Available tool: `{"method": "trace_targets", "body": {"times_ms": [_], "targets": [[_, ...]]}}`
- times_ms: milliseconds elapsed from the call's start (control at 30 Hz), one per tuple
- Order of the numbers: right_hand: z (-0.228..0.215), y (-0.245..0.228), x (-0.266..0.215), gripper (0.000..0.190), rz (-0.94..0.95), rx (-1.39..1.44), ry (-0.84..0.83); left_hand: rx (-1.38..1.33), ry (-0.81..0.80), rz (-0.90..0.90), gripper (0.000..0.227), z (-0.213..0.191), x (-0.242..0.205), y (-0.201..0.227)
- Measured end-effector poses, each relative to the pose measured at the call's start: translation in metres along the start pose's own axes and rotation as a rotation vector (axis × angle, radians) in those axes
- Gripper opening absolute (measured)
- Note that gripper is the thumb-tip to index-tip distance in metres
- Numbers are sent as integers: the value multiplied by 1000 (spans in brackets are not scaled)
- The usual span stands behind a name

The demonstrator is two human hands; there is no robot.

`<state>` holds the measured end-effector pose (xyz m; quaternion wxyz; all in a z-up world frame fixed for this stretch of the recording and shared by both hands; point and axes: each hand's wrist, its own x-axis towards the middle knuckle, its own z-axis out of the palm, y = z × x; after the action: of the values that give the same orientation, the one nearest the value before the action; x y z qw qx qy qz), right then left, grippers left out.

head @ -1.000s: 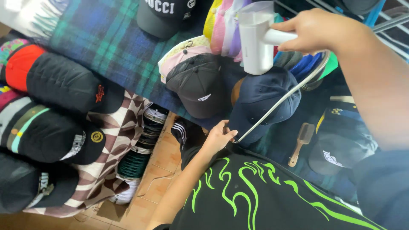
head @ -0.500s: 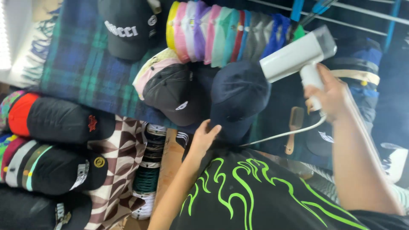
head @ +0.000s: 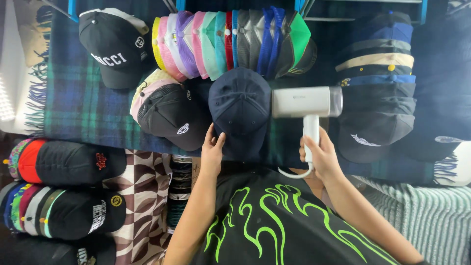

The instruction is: Cleaning and drying baseball caps using a brush and a hair dryer.

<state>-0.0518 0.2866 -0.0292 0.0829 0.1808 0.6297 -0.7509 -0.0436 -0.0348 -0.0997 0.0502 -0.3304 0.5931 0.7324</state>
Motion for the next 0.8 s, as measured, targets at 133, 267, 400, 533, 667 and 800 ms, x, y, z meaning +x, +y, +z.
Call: {"method": "trace_targets", "body": {"times_ms": [133, 267, 400, 533, 667, 800], "targets": [[11, -16, 34, 56, -30, -9, -6, 69, 18, 24, 58, 5, -4, 5], [25, -43, 29, 56, -76, -72, 12, 34, -8, -28, 61, 2, -5, 6], [20, -22, 11, 60, -76, -48, 31, 105, -11, -54, 58, -1, -3, 4], [34, -13, -37, 61, -52, 23, 89, 133, -35, -104, 60, -8, 16, -13], [51, -5, -64, 58, -34, 67, 195, 96, -120, -140, 48, -10, 12, 4], [55, 31, -47, 57, -118, 52, 234, 88, -206, -149, 37, -24, 32, -5]]}}
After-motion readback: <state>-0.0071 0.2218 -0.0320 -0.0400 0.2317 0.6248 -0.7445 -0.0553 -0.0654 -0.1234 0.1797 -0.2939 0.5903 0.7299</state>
